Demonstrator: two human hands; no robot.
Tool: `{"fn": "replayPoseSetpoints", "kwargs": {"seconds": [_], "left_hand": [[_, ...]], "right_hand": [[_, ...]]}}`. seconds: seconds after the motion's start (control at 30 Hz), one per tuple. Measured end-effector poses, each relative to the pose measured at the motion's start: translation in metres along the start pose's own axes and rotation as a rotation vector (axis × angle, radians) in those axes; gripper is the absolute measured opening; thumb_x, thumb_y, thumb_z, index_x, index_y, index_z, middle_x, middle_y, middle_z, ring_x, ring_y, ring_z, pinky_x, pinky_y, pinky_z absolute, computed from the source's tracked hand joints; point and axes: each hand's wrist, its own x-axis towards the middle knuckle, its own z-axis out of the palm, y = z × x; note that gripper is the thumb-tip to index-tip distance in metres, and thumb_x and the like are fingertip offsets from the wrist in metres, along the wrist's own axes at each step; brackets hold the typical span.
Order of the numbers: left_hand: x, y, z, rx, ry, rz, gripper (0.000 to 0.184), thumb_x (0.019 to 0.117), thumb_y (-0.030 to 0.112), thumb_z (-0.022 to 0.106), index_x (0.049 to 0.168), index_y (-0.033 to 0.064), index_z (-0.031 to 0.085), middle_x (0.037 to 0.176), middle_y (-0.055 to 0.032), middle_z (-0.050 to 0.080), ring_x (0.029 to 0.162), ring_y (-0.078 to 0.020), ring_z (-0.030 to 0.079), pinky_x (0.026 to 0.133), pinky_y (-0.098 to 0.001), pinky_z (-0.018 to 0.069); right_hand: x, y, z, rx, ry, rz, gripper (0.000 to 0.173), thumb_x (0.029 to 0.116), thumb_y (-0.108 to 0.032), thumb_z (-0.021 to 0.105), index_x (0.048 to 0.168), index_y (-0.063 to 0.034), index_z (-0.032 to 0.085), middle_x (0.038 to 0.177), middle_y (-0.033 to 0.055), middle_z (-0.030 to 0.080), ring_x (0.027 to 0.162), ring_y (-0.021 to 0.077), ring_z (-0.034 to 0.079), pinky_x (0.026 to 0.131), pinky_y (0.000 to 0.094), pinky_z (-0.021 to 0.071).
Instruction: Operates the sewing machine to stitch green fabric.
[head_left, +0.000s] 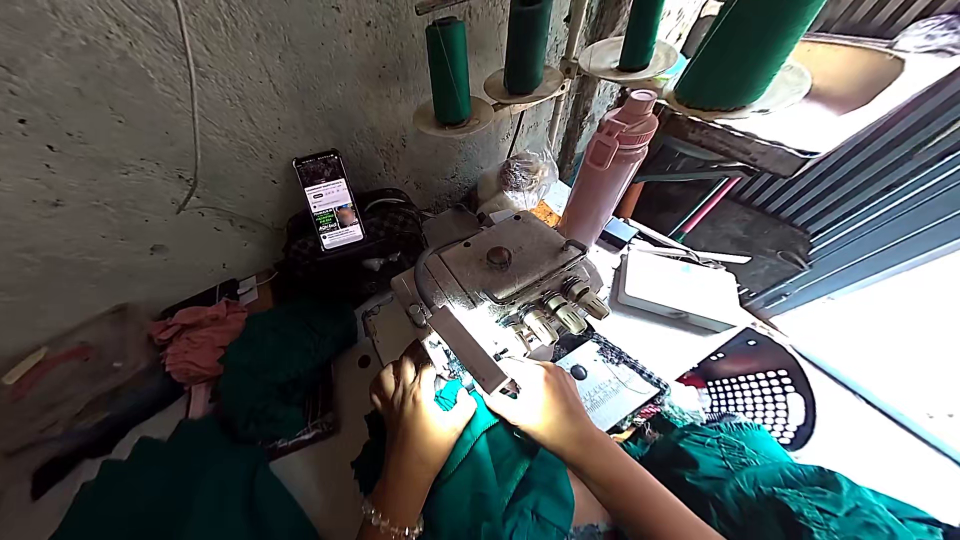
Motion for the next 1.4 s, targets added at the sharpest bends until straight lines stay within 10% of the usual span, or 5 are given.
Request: {"fn": "replayPoseSetpoints", "kwargs": {"seconds": [0.6,0.73,0.8,0.93,1.4], "left_hand": [[0.006,-0.007,0.002,-0.003,-0.003,0.002,0.062,0.0694,0.055,0.067,0.097,0.0007,0.075,0.122,-0.0215,0.068,0.117,-0.0454,0.058,0.099,-0.0669,0.0337],[0.015,-0.027,0.002,-0.25,-0.105,-0.042,0.054,0.0846,0.038,0.061,0.119,-0.0031,0.069,0.15,-0.0203,0.052,0.146,-0.0435,0.038,0.112,-0.0767,0.0114],[0.018,-0.033,0.006,-0.32,-0.082,-0.059,0.038,0.0875,0.032,0.063,0.109,0.0031,0.076,0.147,-0.0147,0.058,0.149,-0.0409,0.036,0.112,-0.0789,0.0058],[0.019,-0.031,0.011,-0.36,0.044,-0.051,0.022,0.0812,0.026,0.073,0.086,0.0051,0.078,0.133,-0.015,0.067,0.142,-0.0425,0.045,0.113,-0.0751,0.0145],[0.018,-0.028,0.012,-0.229,0.045,0.009,0.027,0.0886,0.019,0.054,0.096,-0.0009,0.071,0.136,-0.0189,0.063,0.141,-0.045,0.045,0.11,-0.0757,0.0204]], "right_hand": [[0.005,-0.002,-0.001,-0.002,-0.037,0.036,0.03,0.0852,-0.032,0.068,0.077,-0.003,0.071,0.068,0.0116,0.066,0.064,0.0288,0.068,0.053,0.0496,0.0477],[0.005,-0.001,0.001,-0.016,-0.02,0.037,0.03,0.0856,-0.032,0.068,0.077,-0.0037,0.07,0.067,0.0113,0.066,0.063,0.0286,0.068,0.052,0.0491,0.0484],[0.004,-0.002,0.002,-0.015,-0.009,0.039,0.03,0.0853,-0.032,0.067,0.076,-0.0034,0.071,0.066,0.0109,0.066,0.062,0.0278,0.067,0.051,0.0486,0.0476],[0.003,-0.001,0.004,-0.016,0.023,0.028,0.03,0.0849,-0.032,0.068,0.076,-0.0039,0.07,0.065,0.01,0.064,0.059,0.0266,0.066,0.049,0.0469,0.0466],[0.004,-0.003,0.003,-0.001,-0.004,0.055,0.029,0.0863,-0.031,0.066,0.074,-0.0043,0.069,0.065,0.0097,0.064,0.06,0.0265,0.065,0.05,0.0468,0.0461]]}}
